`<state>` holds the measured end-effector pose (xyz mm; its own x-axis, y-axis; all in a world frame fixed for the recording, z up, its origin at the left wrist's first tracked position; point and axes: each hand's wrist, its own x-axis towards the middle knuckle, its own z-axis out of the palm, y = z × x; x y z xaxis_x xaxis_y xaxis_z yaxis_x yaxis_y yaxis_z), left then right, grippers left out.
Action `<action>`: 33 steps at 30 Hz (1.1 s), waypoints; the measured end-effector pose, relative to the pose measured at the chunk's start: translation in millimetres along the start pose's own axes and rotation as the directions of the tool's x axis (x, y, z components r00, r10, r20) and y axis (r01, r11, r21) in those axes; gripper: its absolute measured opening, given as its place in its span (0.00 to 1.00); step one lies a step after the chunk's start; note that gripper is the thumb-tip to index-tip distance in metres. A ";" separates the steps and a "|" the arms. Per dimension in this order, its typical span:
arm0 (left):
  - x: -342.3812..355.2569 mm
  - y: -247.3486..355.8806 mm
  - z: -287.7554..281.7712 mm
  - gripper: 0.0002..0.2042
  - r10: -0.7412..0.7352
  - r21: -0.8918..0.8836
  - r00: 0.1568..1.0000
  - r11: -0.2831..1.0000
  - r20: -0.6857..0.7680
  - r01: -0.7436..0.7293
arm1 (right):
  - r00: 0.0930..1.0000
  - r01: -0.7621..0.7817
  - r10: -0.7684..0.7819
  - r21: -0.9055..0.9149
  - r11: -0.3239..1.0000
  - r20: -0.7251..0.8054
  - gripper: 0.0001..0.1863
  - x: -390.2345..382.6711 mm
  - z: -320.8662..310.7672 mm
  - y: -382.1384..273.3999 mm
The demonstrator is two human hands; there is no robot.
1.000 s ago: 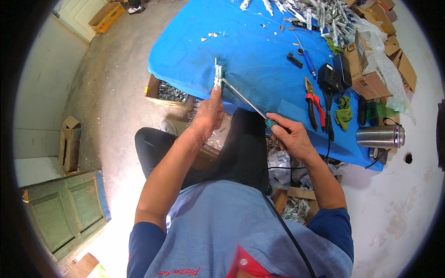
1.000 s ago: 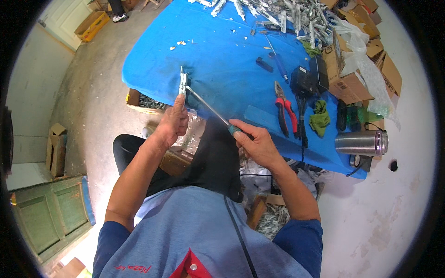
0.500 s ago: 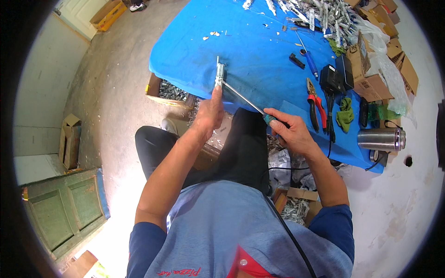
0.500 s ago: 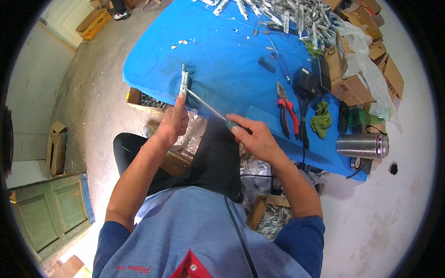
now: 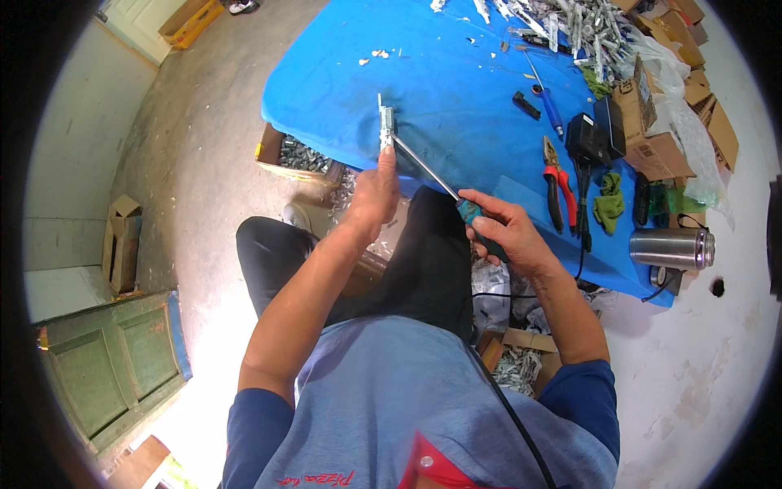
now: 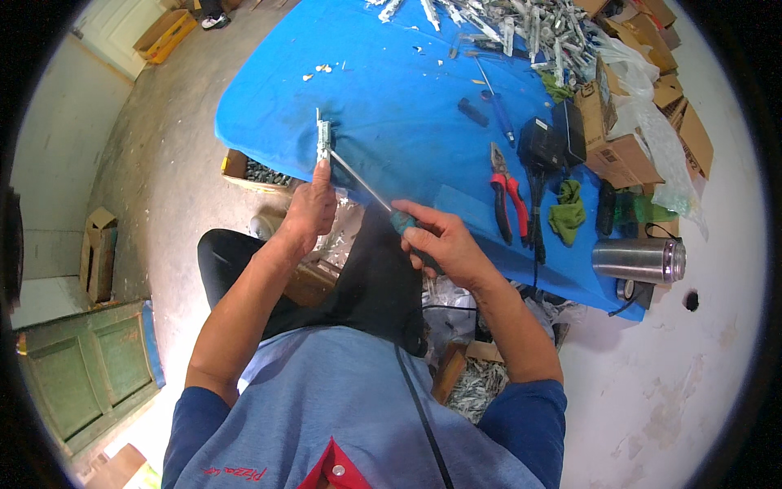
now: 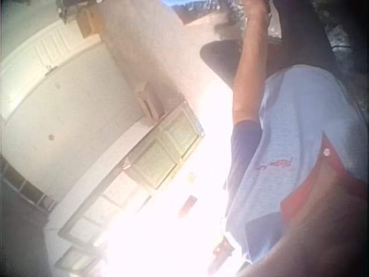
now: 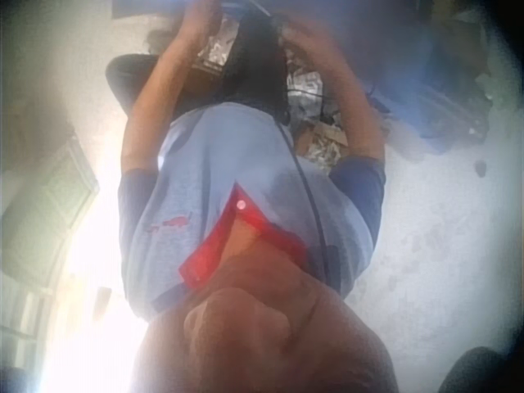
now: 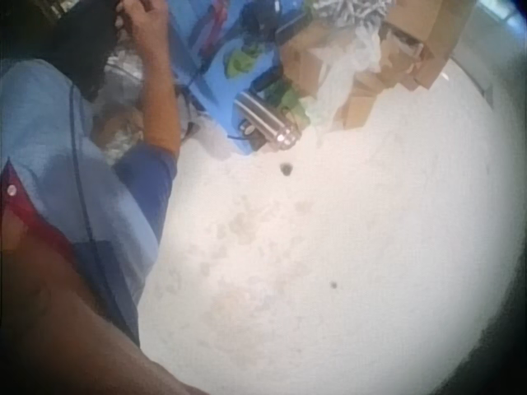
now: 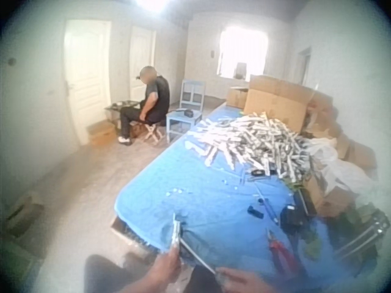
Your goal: The person uses a screwdriver and pliers to scrape and manipulate a small metal component, handling the item by hand and using the tools to clear debris or adjust its parts.
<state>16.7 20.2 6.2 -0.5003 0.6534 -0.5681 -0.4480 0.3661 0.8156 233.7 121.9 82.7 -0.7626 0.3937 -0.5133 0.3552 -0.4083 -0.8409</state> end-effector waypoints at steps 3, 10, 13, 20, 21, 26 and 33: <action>-2.4 7.0 -0.4 0.33 -0.015 0.055 1.000 0.998 0.025 0.013 | 0.996 0.073 -0.081 -0.155 0.985 -0.045 0.23 0.6 2.3 -1.6; -2.8 14.9 3.5 0.35 -0.031 0.135 0.999 0.990 -0.032 0.035 | 0.927 0.298 -0.376 -0.587 0.753 -0.011 0.21 9.2 -1.5 5.3; -0.6 15.6 4.3 0.34 -0.014 0.187 0.997 0.982 -0.081 0.029 | 0.887 0.370 -0.459 -0.683 0.630 0.057 0.21 15.7 -7.6 1.8; 2.6 22.3 4.9 0.32 -0.074 0.079 0.997 0.994 -0.020 0.075 | 0.827 0.222 -0.554 -0.960 0.170 0.093 0.22 5.9 11.7 -9.9; 1.7 24.3 4.6 0.31 -0.075 0.084 0.997 0.994 -0.022 0.077 | 0.816 0.182 -0.570 -0.979 0.087 0.101 0.22 5.7 13.4 -9.8; -2.4 28.1 6.1 0.31 -0.014 0.127 0.999 0.992 -0.039 0.019 | 0.954 0.250 -0.300 -0.553 0.795 0.000 0.21 16.6 -8.5 -17.8; -1.2 32.0 4.7 0.30 0.028 0.148 0.999 0.989 -0.029 -0.023 | 0.998 0.057 -0.064 -0.263 0.963 -0.020 0.21 15.7 -13.2 -24.7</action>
<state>6.5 34.3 33.5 -0.5335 0.6439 -0.5484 -0.3218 0.4450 0.8357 220.1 149.1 93.2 -0.7731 0.4351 -0.4615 0.4410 -0.1542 -0.8842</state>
